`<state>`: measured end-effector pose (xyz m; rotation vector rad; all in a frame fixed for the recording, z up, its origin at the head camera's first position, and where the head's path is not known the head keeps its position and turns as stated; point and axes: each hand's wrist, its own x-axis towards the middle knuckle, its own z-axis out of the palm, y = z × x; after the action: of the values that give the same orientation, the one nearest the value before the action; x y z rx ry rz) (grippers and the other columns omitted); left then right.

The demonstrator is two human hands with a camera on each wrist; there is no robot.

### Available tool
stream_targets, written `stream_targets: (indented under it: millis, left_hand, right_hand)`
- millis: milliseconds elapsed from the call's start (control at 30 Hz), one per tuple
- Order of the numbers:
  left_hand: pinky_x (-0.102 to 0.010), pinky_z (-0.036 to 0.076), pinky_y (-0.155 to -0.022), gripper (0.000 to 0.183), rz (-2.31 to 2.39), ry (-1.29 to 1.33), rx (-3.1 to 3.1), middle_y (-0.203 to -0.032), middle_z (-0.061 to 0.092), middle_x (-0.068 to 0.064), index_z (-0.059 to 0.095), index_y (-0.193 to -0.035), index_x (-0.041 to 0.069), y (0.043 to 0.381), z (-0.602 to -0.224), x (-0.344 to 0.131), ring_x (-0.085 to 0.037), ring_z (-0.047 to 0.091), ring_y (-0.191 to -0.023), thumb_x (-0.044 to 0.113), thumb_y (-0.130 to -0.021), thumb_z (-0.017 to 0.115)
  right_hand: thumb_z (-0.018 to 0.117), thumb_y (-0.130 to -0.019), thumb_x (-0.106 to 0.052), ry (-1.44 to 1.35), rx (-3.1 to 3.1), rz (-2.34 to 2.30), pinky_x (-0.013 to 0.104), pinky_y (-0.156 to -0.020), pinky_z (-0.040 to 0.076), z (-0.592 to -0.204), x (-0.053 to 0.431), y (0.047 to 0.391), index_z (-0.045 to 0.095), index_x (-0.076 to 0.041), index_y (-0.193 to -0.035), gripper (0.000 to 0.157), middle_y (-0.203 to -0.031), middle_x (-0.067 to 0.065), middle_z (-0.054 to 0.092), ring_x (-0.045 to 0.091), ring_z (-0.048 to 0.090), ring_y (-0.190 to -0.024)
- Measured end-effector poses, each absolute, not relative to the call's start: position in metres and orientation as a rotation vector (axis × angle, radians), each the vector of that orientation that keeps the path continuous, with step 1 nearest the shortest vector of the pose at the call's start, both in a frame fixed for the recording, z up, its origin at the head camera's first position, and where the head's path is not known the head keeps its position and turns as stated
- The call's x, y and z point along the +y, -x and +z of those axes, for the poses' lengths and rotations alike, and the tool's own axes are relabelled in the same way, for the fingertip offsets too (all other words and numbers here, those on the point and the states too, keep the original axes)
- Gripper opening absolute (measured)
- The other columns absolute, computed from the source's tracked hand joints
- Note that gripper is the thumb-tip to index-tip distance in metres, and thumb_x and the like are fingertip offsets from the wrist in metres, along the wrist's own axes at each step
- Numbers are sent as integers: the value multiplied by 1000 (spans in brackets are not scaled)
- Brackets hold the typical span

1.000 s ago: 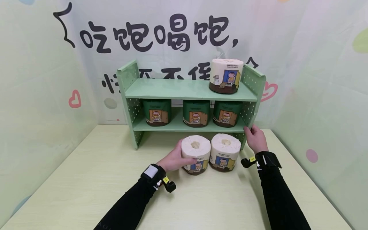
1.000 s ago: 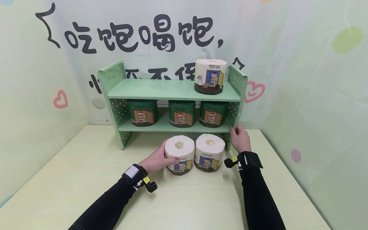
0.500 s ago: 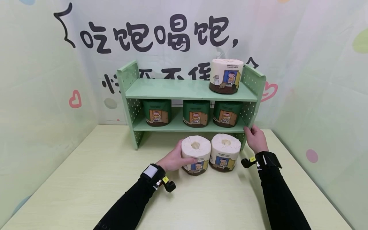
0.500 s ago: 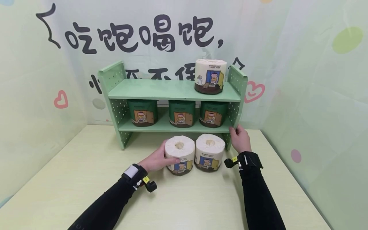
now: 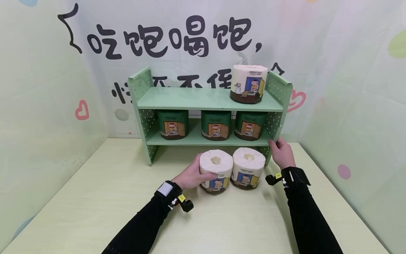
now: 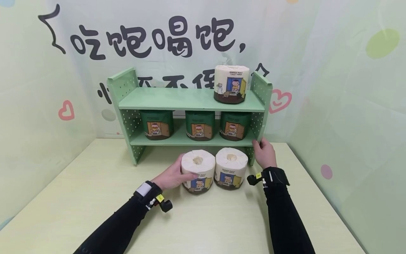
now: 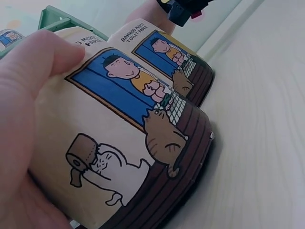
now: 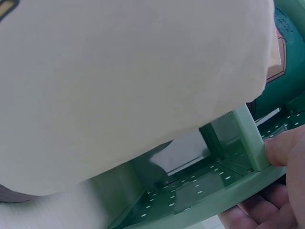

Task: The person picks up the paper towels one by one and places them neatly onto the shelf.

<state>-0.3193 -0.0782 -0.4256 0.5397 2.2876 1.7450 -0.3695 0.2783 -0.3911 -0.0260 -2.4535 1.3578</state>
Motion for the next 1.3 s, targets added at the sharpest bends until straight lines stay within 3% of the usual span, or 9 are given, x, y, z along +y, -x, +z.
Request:
stream_targets:
  millis: [100, 267, 867, 1300]
  left_hand:
    - [-61, 36, -131, 101, 1761, -547, 2280, -166, 47, -16, 24, -169, 13, 319, -424, -78, -38, 48, -154, 20, -93, 89]
    - [-61, 41, -128, 96, 1786, -567, 2279, -164, 50, -14, 30, -168, 14, 317, -420, -80, -38, 52, -151, 17, -92, 89]
    - [-59, 52, -119, 95, 1787, -640, 2337, -159, 57, -13, 41, -166, 17, 300, -389, -87, -37, 58, -145, 20, -86, 93]
    - [-56, 59, -111, 88, 1794, -729, 2385, -155, 62, -12, 47, -162, 17, 294, -369, -91, -36, 63, -138, 24, -87, 91]
  right_hand:
    - [47, -117, -34, 33, -2455, 1353, 36, -81, 40, -392, 278, 371, 64, 3, -135, 44, -113, 26, 63, 32, 53, -104]
    - [48, -117, -35, 37, -2462, 1353, 36, -81, 40, -393, 278, 372, 64, 3, -134, 44, -114, 25, 63, 33, 54, -104]
    - [46, -118, -35, 23, -2462, 1352, 39, -92, 44, -393, 283, 373, 63, 2, -143, 48, -137, 29, 68, 36, 59, -117]
    - [46, -118, -36, 35, -2467, 1369, 37, -87, 42, -391, 280, 371, 63, 2, -143, 49, -134, 30, 67, 34, 56, -111]
